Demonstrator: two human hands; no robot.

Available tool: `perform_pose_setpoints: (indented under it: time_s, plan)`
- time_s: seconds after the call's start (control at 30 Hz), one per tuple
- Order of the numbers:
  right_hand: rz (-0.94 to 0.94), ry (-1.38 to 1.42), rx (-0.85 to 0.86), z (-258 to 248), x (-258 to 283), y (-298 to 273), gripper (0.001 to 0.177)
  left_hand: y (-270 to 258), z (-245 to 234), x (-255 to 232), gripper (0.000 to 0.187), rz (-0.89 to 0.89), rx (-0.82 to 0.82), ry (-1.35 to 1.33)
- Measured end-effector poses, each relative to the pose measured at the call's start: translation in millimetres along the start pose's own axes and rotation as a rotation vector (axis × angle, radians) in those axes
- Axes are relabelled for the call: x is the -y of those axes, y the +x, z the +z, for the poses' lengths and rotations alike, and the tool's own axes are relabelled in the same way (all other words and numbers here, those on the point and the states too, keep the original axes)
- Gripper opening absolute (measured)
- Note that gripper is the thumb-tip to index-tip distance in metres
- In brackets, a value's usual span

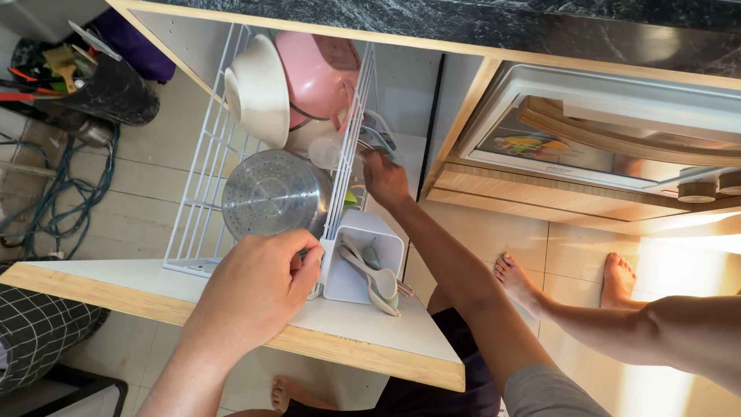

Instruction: Set the dining table with plates, glasses, and silverware.

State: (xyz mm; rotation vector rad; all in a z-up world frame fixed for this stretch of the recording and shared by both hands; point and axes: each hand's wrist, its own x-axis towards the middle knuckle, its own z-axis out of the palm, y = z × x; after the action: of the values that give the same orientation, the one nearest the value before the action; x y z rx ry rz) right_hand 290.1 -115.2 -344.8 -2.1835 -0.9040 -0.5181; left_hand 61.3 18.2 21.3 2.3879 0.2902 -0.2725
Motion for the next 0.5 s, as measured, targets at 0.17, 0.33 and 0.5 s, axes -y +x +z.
perform_pose_setpoints:
  time_s: [0.17,0.33,0.5]
  plan:
    - [-0.006,0.016,-0.138,-25.1,2.0,14.2,0.019,0.0,0.0,-1.8,0.018,0.014,0.002,-0.003]
    - [-0.028,0.059,-0.129,-27.0,9.3,17.2,0.018,0.5,0.9,-1.5,0.019,-0.009,0.01,0.02]
    - [-0.071,0.108,-0.126,-4.5,21.4,5.0,0.017,0.7,0.3,-8.8,0.02,-0.048,0.01,0.046]
